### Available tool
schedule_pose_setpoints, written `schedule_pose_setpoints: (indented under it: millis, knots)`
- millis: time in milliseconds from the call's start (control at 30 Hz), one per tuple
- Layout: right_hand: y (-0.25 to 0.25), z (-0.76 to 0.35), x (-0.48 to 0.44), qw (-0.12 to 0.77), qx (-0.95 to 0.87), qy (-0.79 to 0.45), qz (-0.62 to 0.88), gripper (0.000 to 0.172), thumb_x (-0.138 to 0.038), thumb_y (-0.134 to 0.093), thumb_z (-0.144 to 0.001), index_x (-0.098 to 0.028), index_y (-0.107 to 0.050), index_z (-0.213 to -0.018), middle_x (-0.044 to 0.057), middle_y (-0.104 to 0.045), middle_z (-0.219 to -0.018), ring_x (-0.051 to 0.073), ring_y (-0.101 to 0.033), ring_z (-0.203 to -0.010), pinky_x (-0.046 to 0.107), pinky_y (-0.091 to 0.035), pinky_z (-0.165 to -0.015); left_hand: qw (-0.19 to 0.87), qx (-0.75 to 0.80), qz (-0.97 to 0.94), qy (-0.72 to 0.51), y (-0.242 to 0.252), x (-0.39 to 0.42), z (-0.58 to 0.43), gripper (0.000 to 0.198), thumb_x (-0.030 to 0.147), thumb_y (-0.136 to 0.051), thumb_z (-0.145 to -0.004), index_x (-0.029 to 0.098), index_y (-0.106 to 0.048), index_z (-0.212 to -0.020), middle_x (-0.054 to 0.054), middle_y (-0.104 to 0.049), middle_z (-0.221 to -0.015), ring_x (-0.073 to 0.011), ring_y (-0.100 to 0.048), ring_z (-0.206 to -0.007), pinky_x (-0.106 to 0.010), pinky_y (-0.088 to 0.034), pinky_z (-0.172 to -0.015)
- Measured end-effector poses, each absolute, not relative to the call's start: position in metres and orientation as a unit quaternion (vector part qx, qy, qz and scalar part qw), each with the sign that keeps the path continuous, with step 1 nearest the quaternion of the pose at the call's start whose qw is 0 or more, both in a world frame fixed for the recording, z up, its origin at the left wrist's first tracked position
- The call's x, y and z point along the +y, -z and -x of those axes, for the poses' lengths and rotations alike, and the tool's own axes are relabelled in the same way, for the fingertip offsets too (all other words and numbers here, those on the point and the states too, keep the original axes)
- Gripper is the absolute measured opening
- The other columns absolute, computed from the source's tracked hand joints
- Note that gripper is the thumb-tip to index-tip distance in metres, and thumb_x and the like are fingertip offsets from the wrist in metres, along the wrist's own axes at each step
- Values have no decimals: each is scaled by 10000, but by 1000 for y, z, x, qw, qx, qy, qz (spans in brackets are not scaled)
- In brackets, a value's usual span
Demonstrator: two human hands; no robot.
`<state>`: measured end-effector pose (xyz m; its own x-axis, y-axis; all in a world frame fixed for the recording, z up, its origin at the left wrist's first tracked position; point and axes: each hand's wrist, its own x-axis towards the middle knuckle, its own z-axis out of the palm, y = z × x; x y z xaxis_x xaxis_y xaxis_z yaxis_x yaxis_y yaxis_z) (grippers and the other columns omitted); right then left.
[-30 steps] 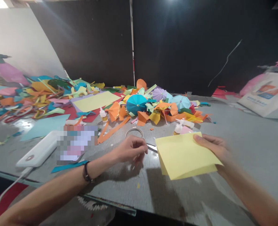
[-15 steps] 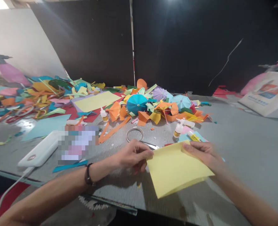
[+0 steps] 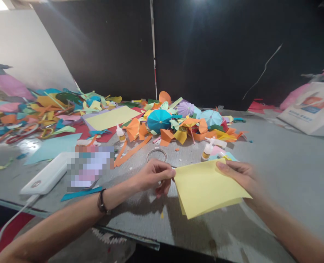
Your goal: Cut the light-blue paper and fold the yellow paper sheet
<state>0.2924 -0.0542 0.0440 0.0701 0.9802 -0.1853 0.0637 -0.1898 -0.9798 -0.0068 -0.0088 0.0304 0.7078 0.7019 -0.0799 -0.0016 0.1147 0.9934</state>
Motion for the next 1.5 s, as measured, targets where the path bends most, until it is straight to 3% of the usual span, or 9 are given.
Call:
schedule_pose_setpoints:
  millis: [167,333,567,933,1300,1400,1500]
  knots:
    - [-41,-287,-56,469,-449,-509,565,431,-641,-850,-737,-217,-790,-788,82,-767,-715,244,-717,-593,310,-515,-486,700,279,-635,-169,-28,-13,4,455,564,-802,-829,120,-702,-815,-18,-692,-585,-67,-540,-387,-164,-419,-385]
    - [-47,-285,-54,467,-455,-521,551,379,-619,-831,-771,-249,-797,-843,84,-804,-804,252,-748,-645,319,-554,-516,746,240,-607,-131,-25,-18,0,489,561,-704,-917,118,-672,-715,-61,-720,-629,-81,-602,-413,-161,-431,-382]
    - [-43,-286,-50,383,-466,-602,523,527,-520,-879,-762,-186,-780,-1157,136,-836,-1016,295,-812,-863,338,-650,-692,793,227,-537,-179,-21,-11,1,439,503,-738,-898,118,-654,-704,-71,-736,-606,-99,-620,-380,-154,-393,-326]
    - [-44,-282,-49,411,-442,-595,531,398,-499,-909,-732,-237,-825,-1019,97,-847,-969,261,-813,-822,308,-659,-694,817,202,-528,-112,-17,-10,3,393,455,-728,-939,96,-683,-784,-85,-766,-650,-107,-667,-415,-137,-429,-339]
    - [-37,-287,-47,395,-463,-595,524,397,-515,-844,-820,-246,-785,-1107,95,-836,-1056,280,-810,-902,361,-657,-784,808,209,-537,-122,-17,-11,1,414,483,-728,-923,104,-668,-767,-71,-746,-604,-109,-650,-388,-142,-402,-318]
    - [-32,-287,-44,426,-491,-550,524,454,-547,-837,-811,-270,-730,-1154,92,-821,-1116,293,-791,-992,407,-646,-858,782,238,-559,-139,-19,-12,3,407,487,-747,-894,131,-637,-730,-35,-703,-527,-102,-606,-340,-138,-352,-294]
    - [-34,-287,-45,477,-567,-426,520,464,-558,-834,-807,-282,-696,-1153,92,-796,-1172,299,-739,-1125,440,-605,-962,756,261,-595,-83,-28,-15,7,402,475,-749,-886,152,-629,-678,14,-621,-447,-93,-552,-308,-139,-337,-290]
